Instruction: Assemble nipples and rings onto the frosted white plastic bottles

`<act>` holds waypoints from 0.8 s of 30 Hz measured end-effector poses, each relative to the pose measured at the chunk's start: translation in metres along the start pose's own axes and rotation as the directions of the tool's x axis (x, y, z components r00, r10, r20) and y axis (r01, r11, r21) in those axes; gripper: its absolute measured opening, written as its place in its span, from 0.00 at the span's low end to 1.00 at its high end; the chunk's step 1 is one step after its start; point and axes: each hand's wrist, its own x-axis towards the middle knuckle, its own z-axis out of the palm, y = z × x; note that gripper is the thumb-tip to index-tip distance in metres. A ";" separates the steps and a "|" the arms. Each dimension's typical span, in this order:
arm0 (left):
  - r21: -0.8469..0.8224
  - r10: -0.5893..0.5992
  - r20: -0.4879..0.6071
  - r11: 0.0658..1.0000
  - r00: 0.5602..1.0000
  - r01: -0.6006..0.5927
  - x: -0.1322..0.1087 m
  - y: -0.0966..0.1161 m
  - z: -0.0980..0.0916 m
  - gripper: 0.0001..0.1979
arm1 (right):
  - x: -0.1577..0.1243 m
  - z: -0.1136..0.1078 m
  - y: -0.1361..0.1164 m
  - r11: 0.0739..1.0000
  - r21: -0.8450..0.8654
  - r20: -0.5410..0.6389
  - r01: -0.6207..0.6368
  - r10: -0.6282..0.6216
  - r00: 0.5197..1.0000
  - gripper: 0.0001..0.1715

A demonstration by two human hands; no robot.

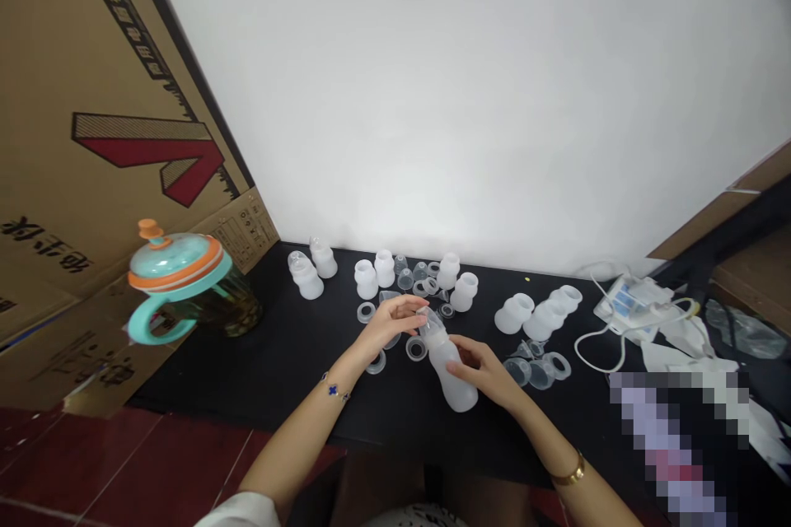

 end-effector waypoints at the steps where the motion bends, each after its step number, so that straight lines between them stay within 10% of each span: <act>1: -0.011 -0.004 0.013 1.000 1.000 0.004 0.000 0.000 0.000 0.23 | 0.000 0.000 0.000 1.000 0.004 -0.001 -0.002 0.002 1.000 0.29; 24: -0.103 0.039 -0.038 0.994 0.999 -0.042 0.003 -0.006 0.001 0.23 | 0.003 -0.001 -0.002 0.997 0.072 -0.075 -0.026 0.032 0.997 0.26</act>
